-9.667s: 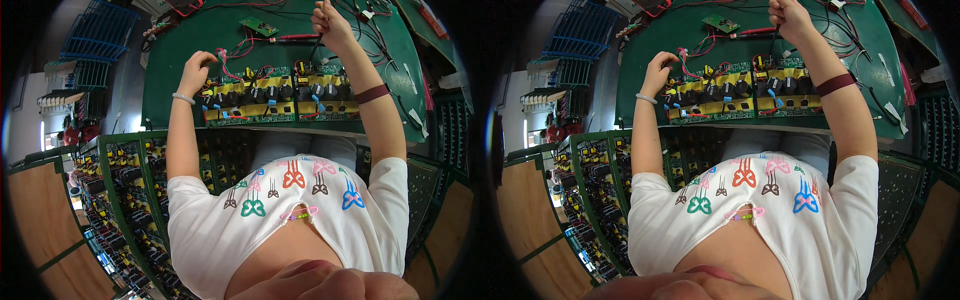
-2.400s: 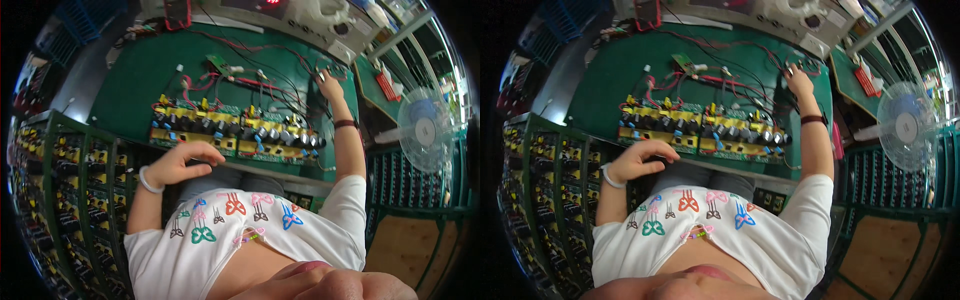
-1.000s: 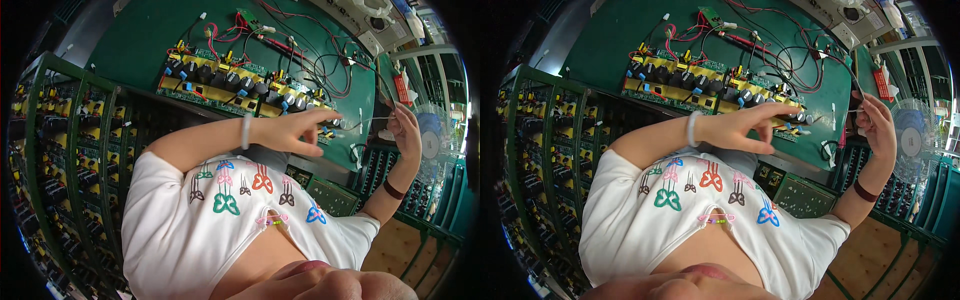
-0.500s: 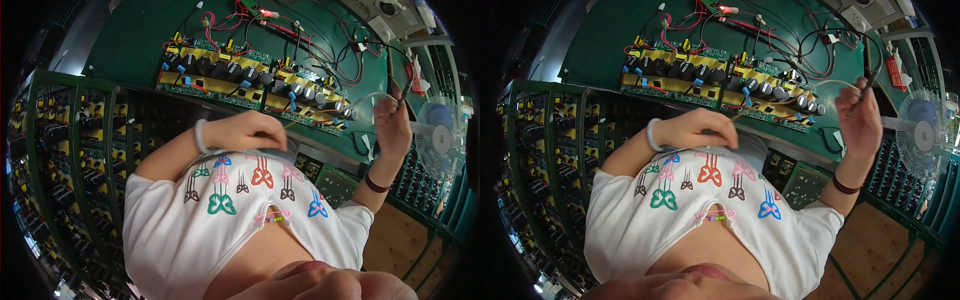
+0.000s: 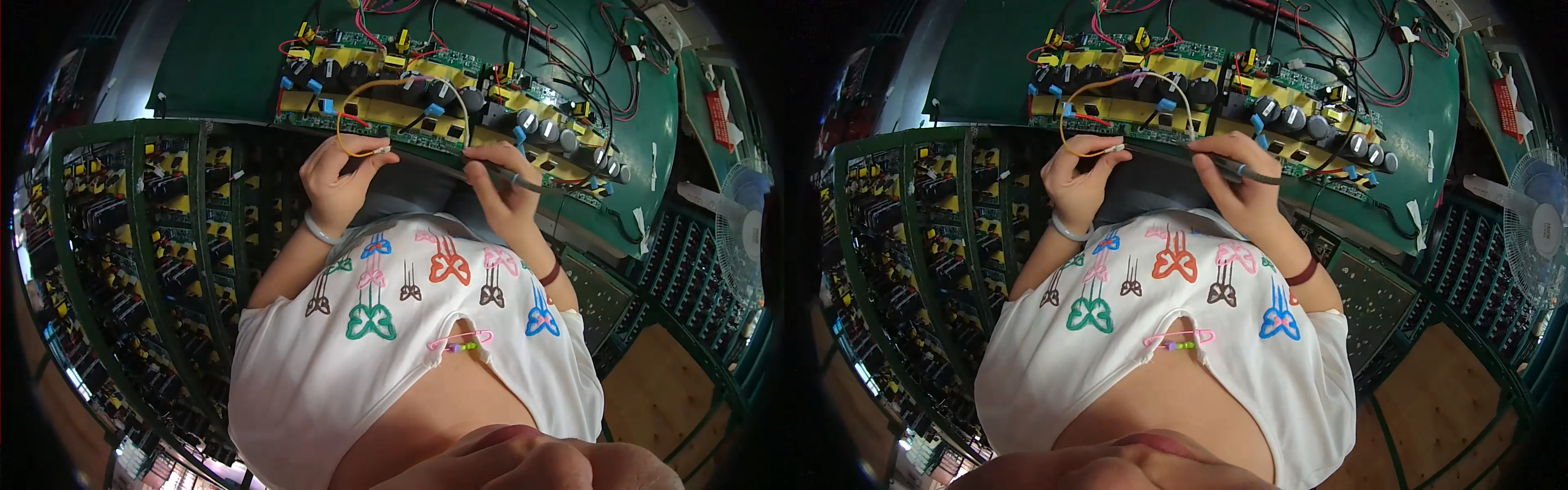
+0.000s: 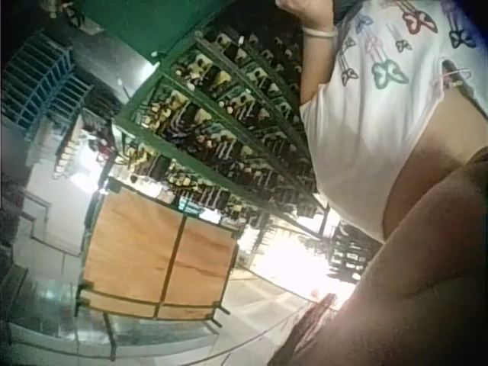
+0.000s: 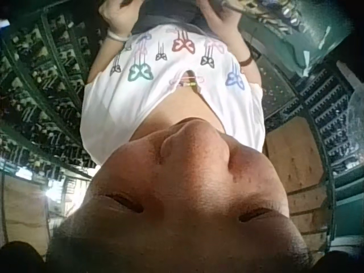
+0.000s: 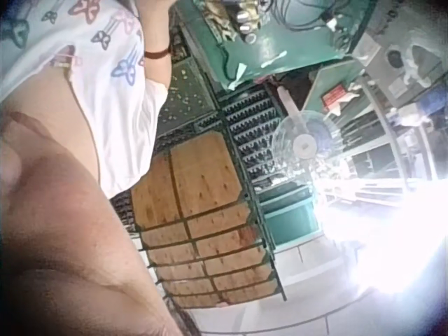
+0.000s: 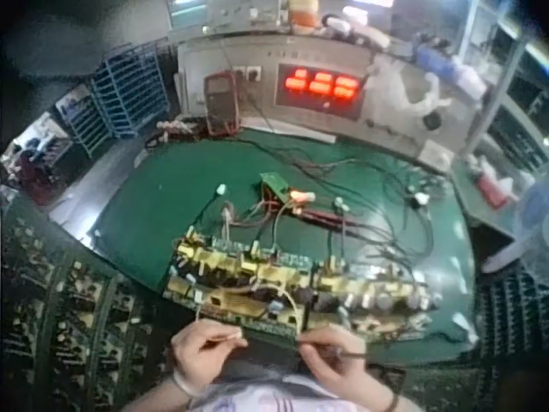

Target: The person assembles electronic components on a green workbench, connecting wires to circuit boards and handling small electronic parts. They repeatedly plug and unplug connectors, organize wires, and adjust components on the boards.

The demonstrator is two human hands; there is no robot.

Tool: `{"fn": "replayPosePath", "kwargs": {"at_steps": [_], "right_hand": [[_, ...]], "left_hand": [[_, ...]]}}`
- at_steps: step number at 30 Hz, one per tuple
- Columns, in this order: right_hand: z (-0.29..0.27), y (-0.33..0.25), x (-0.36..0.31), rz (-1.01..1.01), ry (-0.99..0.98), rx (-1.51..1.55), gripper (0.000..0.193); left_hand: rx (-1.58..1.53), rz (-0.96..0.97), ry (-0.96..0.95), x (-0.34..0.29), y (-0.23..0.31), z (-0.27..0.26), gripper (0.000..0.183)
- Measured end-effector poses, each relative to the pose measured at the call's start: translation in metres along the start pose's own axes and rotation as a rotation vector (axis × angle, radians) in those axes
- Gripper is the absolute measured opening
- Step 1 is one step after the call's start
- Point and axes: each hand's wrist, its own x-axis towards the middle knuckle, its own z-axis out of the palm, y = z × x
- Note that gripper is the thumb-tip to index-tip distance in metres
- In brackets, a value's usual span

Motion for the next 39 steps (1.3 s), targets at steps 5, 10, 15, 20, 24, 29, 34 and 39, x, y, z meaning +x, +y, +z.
{"fn": "replayPosePath", "kwargs": {"at_steps": [5,10,15,20,24,29,34,39], "right_hand": [[0.021,0.014,-0.003,-0.27,0.017,-0.206,0.027],[0.024,0.022,-0.003,-0.336,-0.015,-0.236,0.033],[0.027,0.022,-0.001,-0.346,-0.001,-0.251,0.033],[0.028,0.025,-0.002,-0.349,-0.015,-0.305,0.034],[0.028,0.025,0.001,-0.369,-0.027,-0.312,0.036],[0.028,0.03,-0.001,-0.386,-0.045,-0.337,0.039],[0.028,0.029,0.001,-0.387,-0.05,-0.34,0.036],[0.027,0.024,-0.001,-0.406,-0.036,-0.382,0.034]], "left_hand": [[0.072,0.135,0.025,-0.004,-0.008,0.01,0.027],[0.112,0.193,0.027,-0.003,-0.014,0.013,0.029],[0.112,0.201,0.009,-0.003,-0.017,0.013,0.031],[0.103,0.205,0.014,0.0,-0.019,0.014,0.03],[0.129,0.2,-0.004,0.002,-0.019,0.014,0.03],[0.147,0.171,-0.018,0.004,-0.017,0.013,0.029],[0.17,0.178,-0.051,0.005,-0.017,0.011,0.03],[0.211,0.235,-0.081,0.006,-0.013,0.008,0.027]]}}
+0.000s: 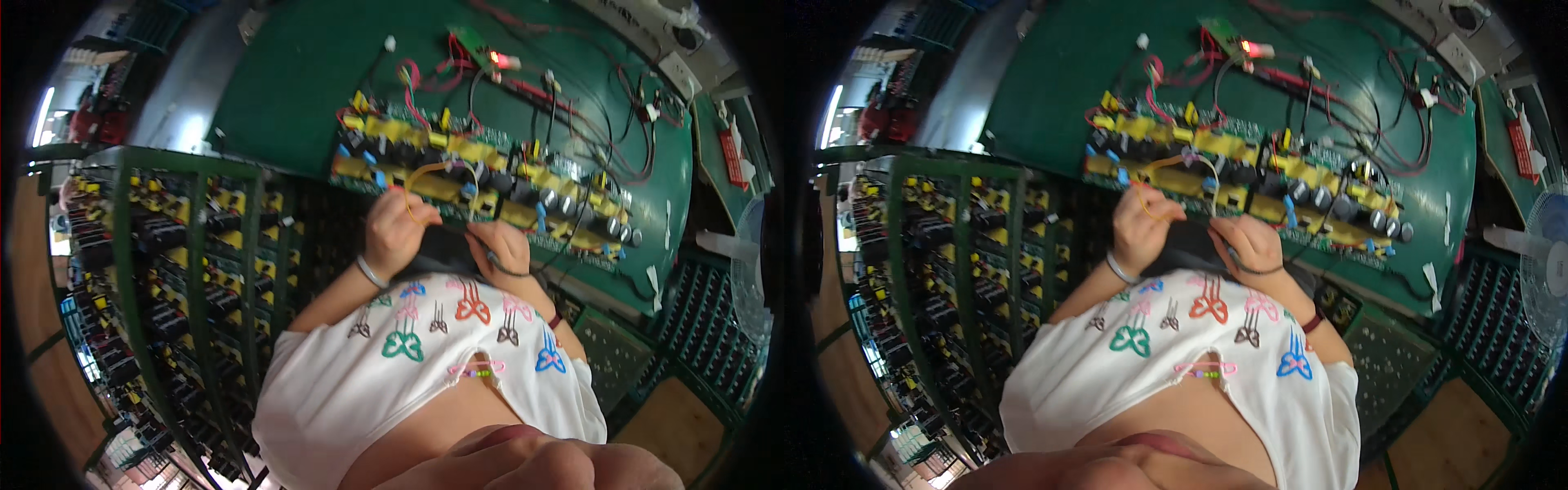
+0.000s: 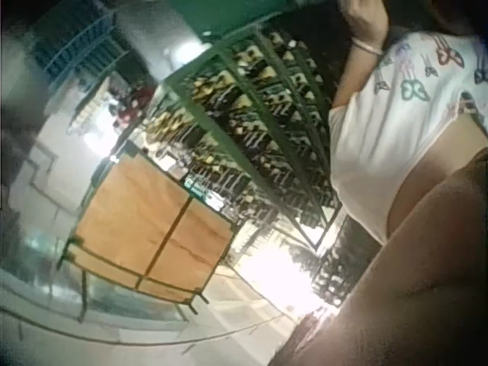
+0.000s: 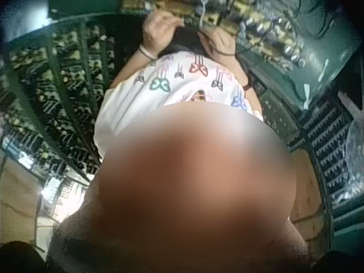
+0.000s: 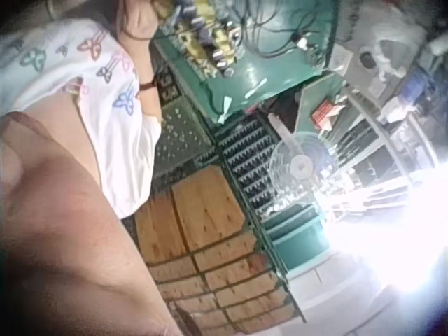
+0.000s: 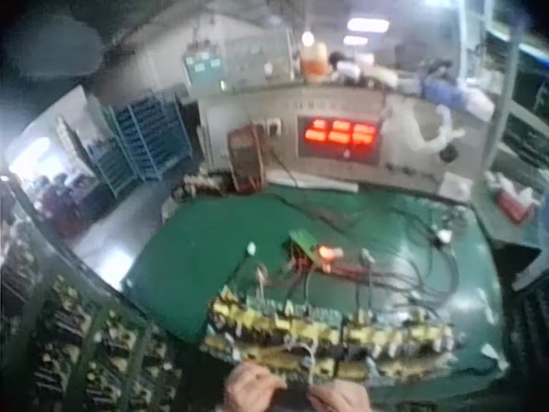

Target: The person assembles electronic components on a green workbench, connecting wires to circuit boards and handling small electronic parts. They repeatedly plug and unplug connectors, organize wires, and adjust components on the boards.

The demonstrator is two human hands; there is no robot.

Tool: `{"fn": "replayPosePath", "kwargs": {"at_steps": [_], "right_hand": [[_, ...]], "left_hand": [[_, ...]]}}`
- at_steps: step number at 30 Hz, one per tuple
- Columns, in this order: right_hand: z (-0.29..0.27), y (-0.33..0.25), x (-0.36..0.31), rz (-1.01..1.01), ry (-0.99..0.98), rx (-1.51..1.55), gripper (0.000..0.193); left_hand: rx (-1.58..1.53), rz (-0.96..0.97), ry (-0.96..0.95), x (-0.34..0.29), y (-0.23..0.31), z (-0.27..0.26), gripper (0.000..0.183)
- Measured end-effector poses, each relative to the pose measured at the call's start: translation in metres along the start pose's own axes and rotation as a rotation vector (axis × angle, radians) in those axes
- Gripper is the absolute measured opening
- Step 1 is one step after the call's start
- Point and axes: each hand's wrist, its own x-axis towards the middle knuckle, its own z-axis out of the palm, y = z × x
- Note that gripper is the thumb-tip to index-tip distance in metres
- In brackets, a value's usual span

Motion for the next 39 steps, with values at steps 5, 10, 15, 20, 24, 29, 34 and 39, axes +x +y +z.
{"fn": "replayPosePath", "kwargs": {"at_steps": [5,10,15,20,24,29,34,39], "right_hand": [[0.002,0.004,0.0,-0.017,0.014,0.022,0.035],[0.0,-0.002,0.003,-0.011,0.03,0.01,0.033],[0.0,-0.004,0.002,-0.004,0.046,0.05,0.031],[-0.011,0.007,-0.01,-0.218,0.175,-0.079,0.032],[-0.017,0.003,-0.01,-0.094,0.231,-0.088,0.039],[-0.015,0.006,-0.019,-0.041,0.207,-0.085,0.039],[-0.01,0.01,-0.021,-0.051,0.233,-0.12,0.04],[-0.006,0.013,-0.02,-0.068,0.242,-0.155,0.038]], "left_hand": [[-0.003,0.035,0.02,0.003,-0.004,0.005,0.025],[-0.009,0.03,0.019,0.004,-0.003,0.003,0.026],[-0.008,0.021,-0.02,0.005,-0.002,-0.001,0.023],[-0.024,0.043,-0.038,0.01,-0.001,0.001,0.022],[-0.022,0.028,-0.061,0.01,-0.002,0.001,0.025],[-0.023,-0.006,-0.061,0.007,-0.003,0.003,0.024],[-0.028,-0.029,-0.082,0.009,-0.002,0.002,0.023],[-0.014,-0.035,-0.088,0.011,0.0,0.002,0.024]]}}
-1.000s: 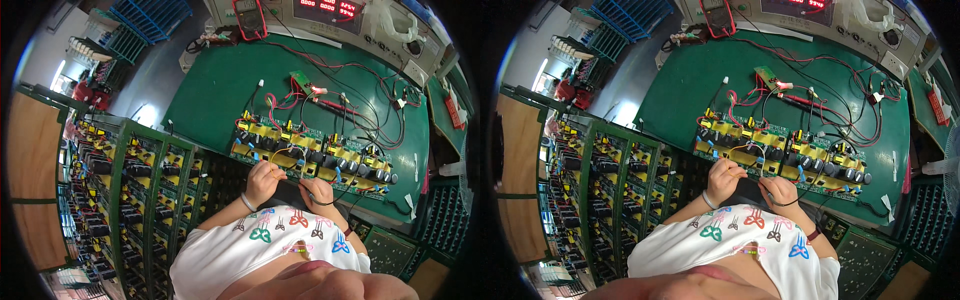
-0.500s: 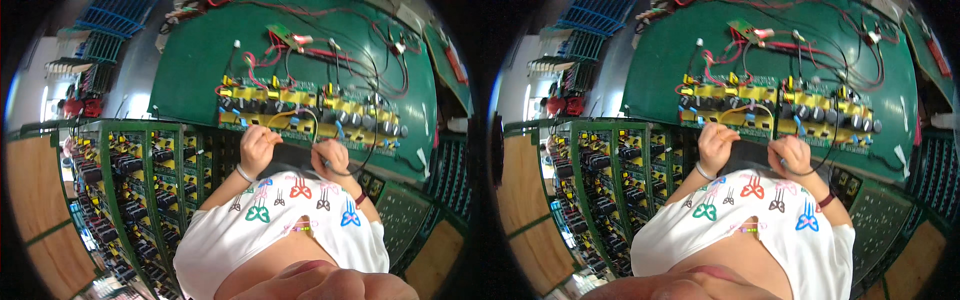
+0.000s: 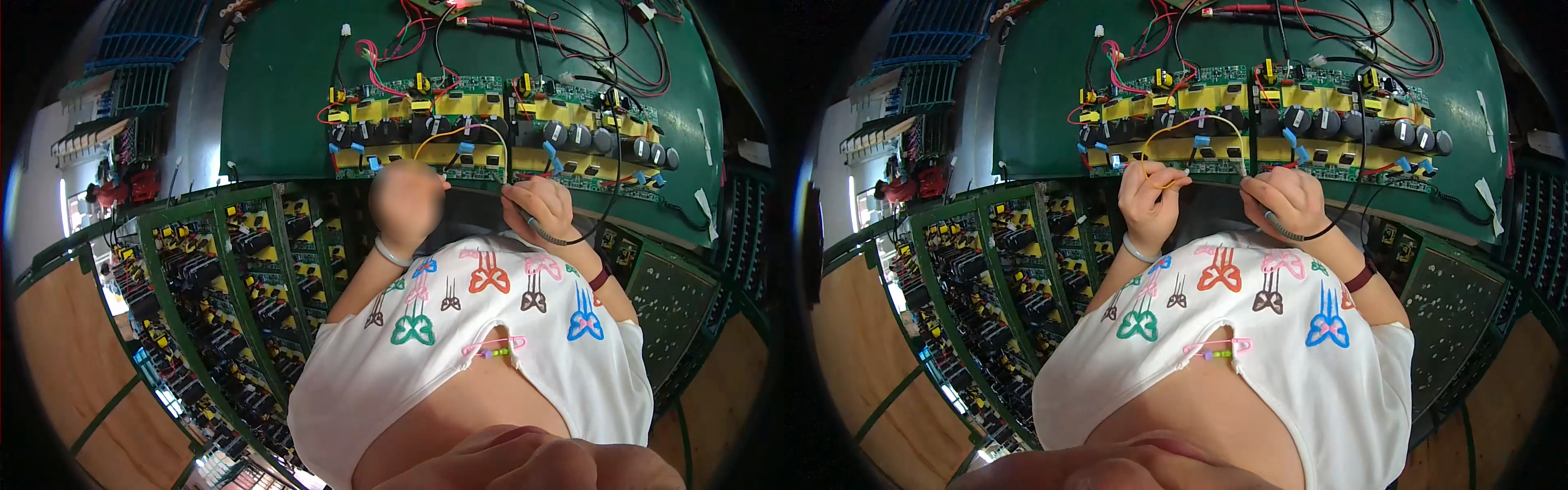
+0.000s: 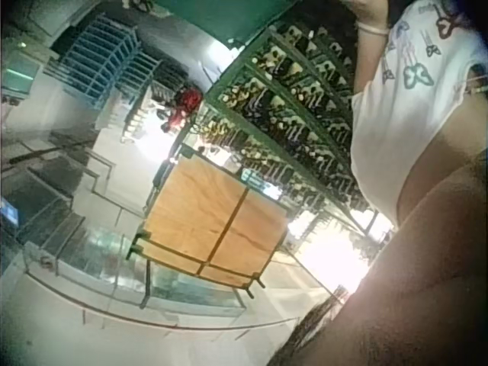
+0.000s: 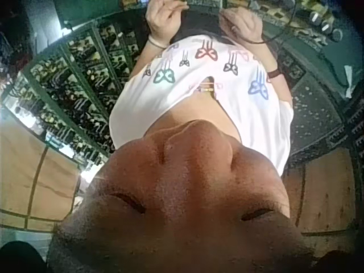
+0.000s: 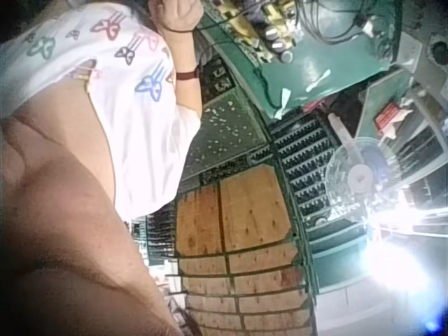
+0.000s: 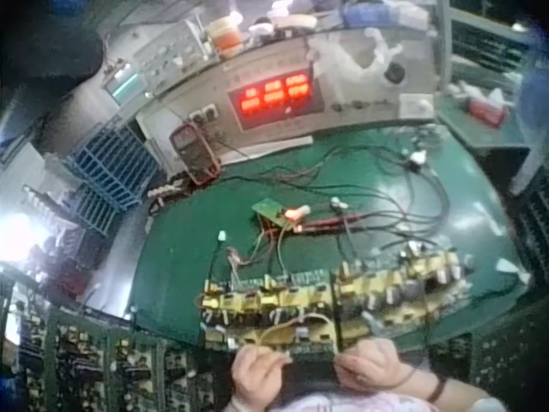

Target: The person assembles electronic components on a green workbench, connecting wires to circuit boards and handling small electronic parts. They repeatedly plug and unplug connectors, organize wires, and adjust components on the boards.

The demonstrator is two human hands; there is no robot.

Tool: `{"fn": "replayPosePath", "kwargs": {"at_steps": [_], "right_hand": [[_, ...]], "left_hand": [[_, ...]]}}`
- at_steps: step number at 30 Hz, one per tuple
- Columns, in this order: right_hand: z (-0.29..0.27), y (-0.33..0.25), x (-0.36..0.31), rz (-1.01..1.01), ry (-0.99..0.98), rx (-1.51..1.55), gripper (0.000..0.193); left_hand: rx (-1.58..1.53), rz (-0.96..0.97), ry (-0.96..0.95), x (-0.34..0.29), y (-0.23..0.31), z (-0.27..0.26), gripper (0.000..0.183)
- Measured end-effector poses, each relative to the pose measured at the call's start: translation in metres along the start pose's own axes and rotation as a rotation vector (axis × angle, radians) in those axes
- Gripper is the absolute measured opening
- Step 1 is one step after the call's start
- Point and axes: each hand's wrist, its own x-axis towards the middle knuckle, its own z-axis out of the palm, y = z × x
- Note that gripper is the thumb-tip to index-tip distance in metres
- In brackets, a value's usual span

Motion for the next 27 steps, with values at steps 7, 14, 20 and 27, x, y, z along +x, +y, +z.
{"fn": "replayPosePath", "kwargs": {"at_steps": [7,14,20,27], "right_hand": [[-0.002,-0.001,0.003,0.014,-0.062,-0.011,0.033],[0.0,-0.004,0.005,-0.011,-0.003,-0.034,0.033],[-0.008,-0.011,0.018,0.053,-0.108,0.035,0.032],[-0.052,-0.003,0.073,0.048,-0.126,0.16,0.024]], "left_hand": [[0.024,-0.02,-0.021,0.0,0.003,-0.001,0.02],[0.111,0.06,-0.004,-0.001,0.003,-0.003,0.022],[0.063,0.071,-0.071,0.005,0.001,-0.008,0.022],[-0.001,0.053,-0.072,0.006,0.0,-0.005,0.018]]}}
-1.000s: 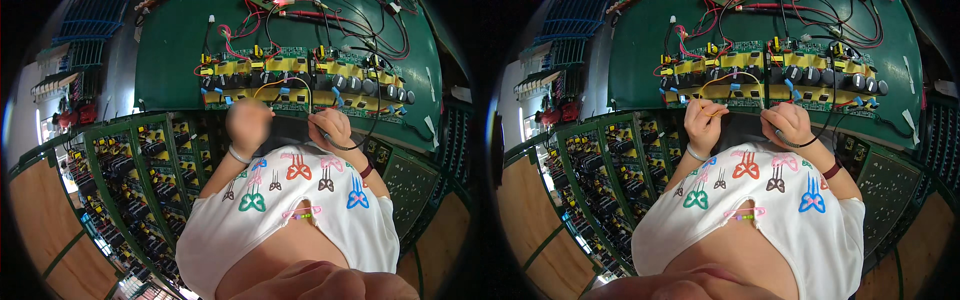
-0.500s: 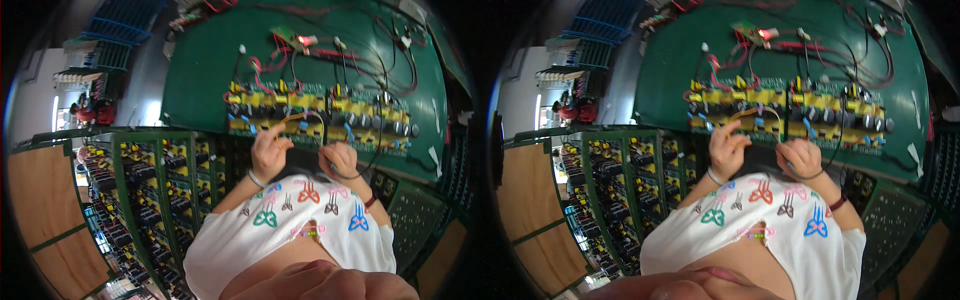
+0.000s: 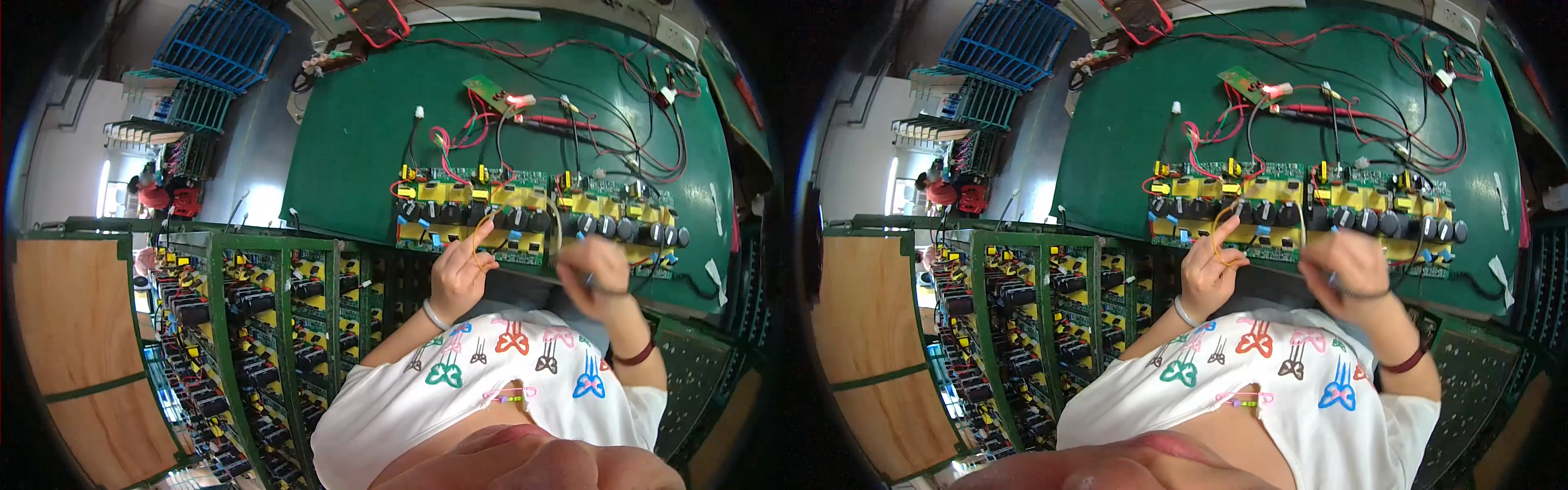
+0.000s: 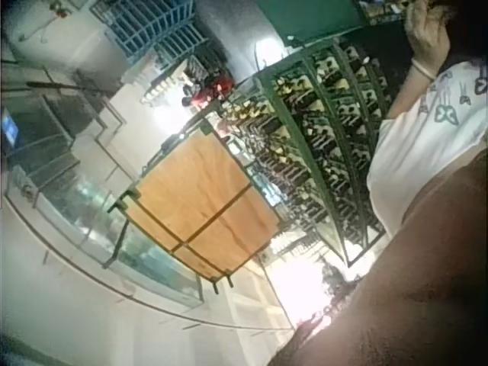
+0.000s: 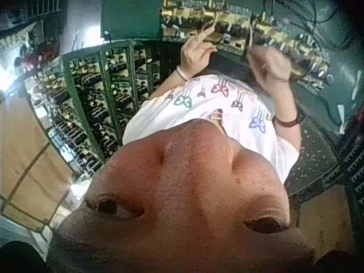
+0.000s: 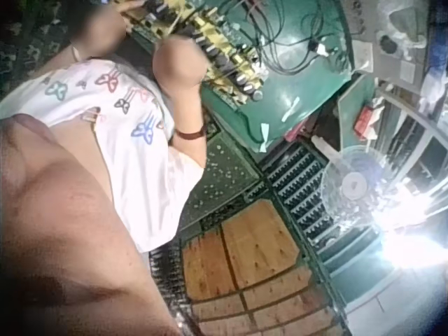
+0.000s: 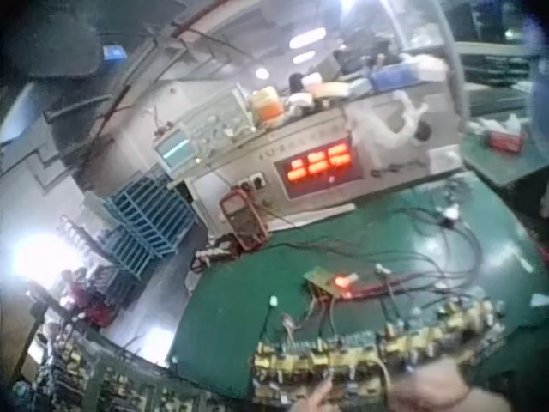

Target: The person assembles electronic components on a green workbench, connecting wires to circuit boards and handling small electronic parts. They repeatedly plug and unplug connectors, organize wires, and adjust components on the boards.

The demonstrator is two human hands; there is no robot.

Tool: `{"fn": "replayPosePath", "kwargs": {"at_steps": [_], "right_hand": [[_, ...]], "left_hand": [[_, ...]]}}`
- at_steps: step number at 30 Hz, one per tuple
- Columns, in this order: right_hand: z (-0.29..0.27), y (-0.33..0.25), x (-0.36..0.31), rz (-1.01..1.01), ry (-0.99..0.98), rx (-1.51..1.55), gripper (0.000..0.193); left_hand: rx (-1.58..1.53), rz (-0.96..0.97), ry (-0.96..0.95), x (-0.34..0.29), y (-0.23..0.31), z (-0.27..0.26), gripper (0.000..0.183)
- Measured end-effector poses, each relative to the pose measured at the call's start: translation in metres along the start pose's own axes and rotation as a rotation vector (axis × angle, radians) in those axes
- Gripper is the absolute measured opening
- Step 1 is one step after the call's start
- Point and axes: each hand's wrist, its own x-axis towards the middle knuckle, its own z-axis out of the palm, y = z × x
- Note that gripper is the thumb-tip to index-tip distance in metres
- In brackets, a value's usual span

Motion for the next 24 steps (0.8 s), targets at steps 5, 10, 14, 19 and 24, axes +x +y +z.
{"fn": "replayPosePath", "kwargs": {"at_steps": [5,10,14,19,24], "right_hand": [[-0.021,0.019,0.067,0.365,-0.067,0.111,0.011],[0.004,0.058,0.081,0.494,-0.069,0.212,0.015],[0.022,0.081,0.073,0.608,-0.051,0.244,0.02],[0.028,0.084,0.068,0.593,-0.085,0.202,0.018],[0.029,0.088,0.066,0.551,-0.106,0.182,0.018]], "left_hand": [[-0.008,-0.013,-0.004,0.004,0.003,0.0,0.017],[-0.016,0.0,-0.01,0.005,0.001,0.002,0.019],[-0.03,-0.022,-0.025,0.0,-0.001,0.002,0.017],[-0.032,-0.018,-0.025,-0.001,-0.005,0.001,0.016],[-0.018,-0.012,-0.032,-0.001,-0.006,0.002,0.015]]}}
